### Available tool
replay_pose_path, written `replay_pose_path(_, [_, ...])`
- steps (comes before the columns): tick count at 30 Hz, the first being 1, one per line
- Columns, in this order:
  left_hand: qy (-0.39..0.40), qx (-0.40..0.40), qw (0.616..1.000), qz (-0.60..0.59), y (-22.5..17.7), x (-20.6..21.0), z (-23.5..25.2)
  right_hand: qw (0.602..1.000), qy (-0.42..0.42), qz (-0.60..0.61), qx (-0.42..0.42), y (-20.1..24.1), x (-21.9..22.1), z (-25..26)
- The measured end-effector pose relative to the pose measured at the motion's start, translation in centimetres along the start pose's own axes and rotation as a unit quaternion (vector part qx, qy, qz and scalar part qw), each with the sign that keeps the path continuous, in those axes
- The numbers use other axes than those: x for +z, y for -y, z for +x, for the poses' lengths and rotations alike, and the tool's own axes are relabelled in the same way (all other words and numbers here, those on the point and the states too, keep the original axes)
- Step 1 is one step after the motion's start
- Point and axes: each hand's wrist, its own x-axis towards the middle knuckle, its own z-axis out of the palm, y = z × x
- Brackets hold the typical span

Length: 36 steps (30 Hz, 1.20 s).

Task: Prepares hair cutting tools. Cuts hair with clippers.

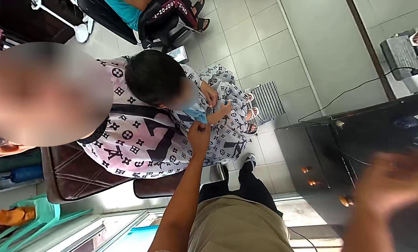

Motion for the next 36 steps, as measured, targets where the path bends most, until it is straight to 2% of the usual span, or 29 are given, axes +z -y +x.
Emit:
replay_pose_path(2, [-0.006,-0.025,0.999,-0.045,-0.7,0.1,0.2,0.979,0.182,0.094,0.018,5.4,7.9,-1.3])
replay_pose_path(5, [-0.02,-0.089,0.988,-0.127,-1.7,0.0,0.2,0.884,0.386,0.231,0.13,9.9,19.7,-2.9])
replay_pose_path(8, [-0.048,-0.159,0.957,-0.239,-1.9,0.4,0.3,0.767,0.452,0.367,0.271,13.1,27.7,-3.3])
replay_pose_path(10, [-0.053,-0.189,0.935,-0.295,-1.6,0.3,0.2,0.722,0.441,0.426,0.32,14.6,30.7,-3.2])
replay_pose_path(13, [-0.052,-0.189,0.934,-0.299,-2.1,-0.6,0.1,0.741,0.406,0.434,0.314,15.6,33.4,-2.8])
replay_pose_path(15, [-0.052,-0.154,0.942,-0.294,-3.0,-1.1,0.2,0.773,0.378,0.426,0.28,16.1,33.9,-2.7])
replay_pose_path(17, [-0.051,-0.107,0.952,-0.281,-4.3,-1.4,0.7,0.789,0.361,0.434,0.242,16.5,34.0,-2.7])
replay_pose_path(22, [0.026,-0.043,0.974,-0.22,-5.5,0.3,3.2,0.813,0.366,0.412,0.186,17.3,33.9,-2.9])
replay_pose_path(26, [0.033,-0.065,0.979,-0.191,-5.2,2.5,4.4,0.813,0.379,0.388,0.212,16.4,34.0,-2.9])
replay_pose_path(32, [0.073,-0.1,0.982,-0.139,-4.7,3.4,4.7,0.796,0.427,0.341,0.261,15.2,32.9,-2.8])
replay_pose_path(34, [0.093,-0.103,0.983,-0.123,-4.6,3.4,4.8,0.833,0.396,0.292,0.253,14.7,32.2,-2.4])
replay_pose_path(36, [0.102,-0.105,0.981,-0.123,-4.5,3.5,4.8,0.895,0.323,0.239,0.193,15.0,30.9,-1.6])
